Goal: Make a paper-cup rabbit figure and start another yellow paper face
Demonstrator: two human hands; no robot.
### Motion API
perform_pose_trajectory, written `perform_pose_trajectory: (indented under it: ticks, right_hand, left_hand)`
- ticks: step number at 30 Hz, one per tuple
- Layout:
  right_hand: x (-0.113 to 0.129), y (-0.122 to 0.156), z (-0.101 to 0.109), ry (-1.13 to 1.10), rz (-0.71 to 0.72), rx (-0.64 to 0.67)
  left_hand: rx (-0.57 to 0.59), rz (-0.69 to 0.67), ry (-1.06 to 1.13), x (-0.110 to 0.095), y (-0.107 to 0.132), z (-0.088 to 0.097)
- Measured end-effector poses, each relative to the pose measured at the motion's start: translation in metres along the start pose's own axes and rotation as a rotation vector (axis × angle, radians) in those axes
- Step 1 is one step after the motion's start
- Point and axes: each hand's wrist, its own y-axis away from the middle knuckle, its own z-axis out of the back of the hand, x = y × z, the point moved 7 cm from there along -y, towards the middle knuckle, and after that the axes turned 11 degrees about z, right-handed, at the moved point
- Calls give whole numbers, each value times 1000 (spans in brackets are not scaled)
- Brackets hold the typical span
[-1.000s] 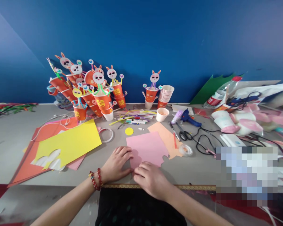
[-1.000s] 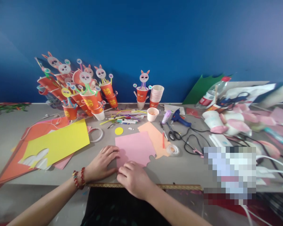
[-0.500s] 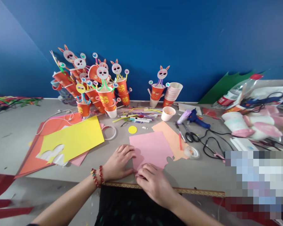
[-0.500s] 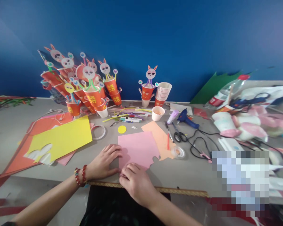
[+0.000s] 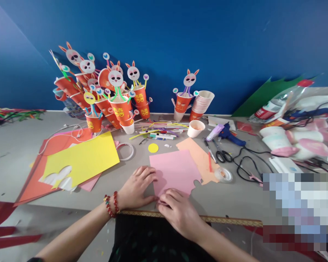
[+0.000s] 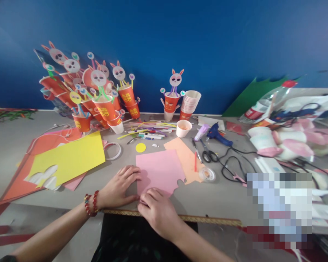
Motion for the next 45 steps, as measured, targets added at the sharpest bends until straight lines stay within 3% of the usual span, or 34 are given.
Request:
perform_pose_trajectory:
  ticks: [20,25,28,31,33,45]
  right_hand:
    - [-4,-1,11,-57,-4,-3]
    - [-5,3,11,-33,-1,2]
    - [-6,5,9,-27,-3,-14]
    - [-7,6,6,-51,-7,-14]
    - [-6,6,4,-73,0,-3]
    - [-7,10,10,-110,14,8]
  left_hand:
    - [15,-9,-13,-1,3,0]
    - [27,44,-80,-8,-17,1]
    - [-1,-71,-138,-16,-35,-8]
    - [51,-253,-214,-21,-45,-25]
    - [90,-298,-232,-19,-47,-32]
    - [158,-279,-222,-18,-47,-35]
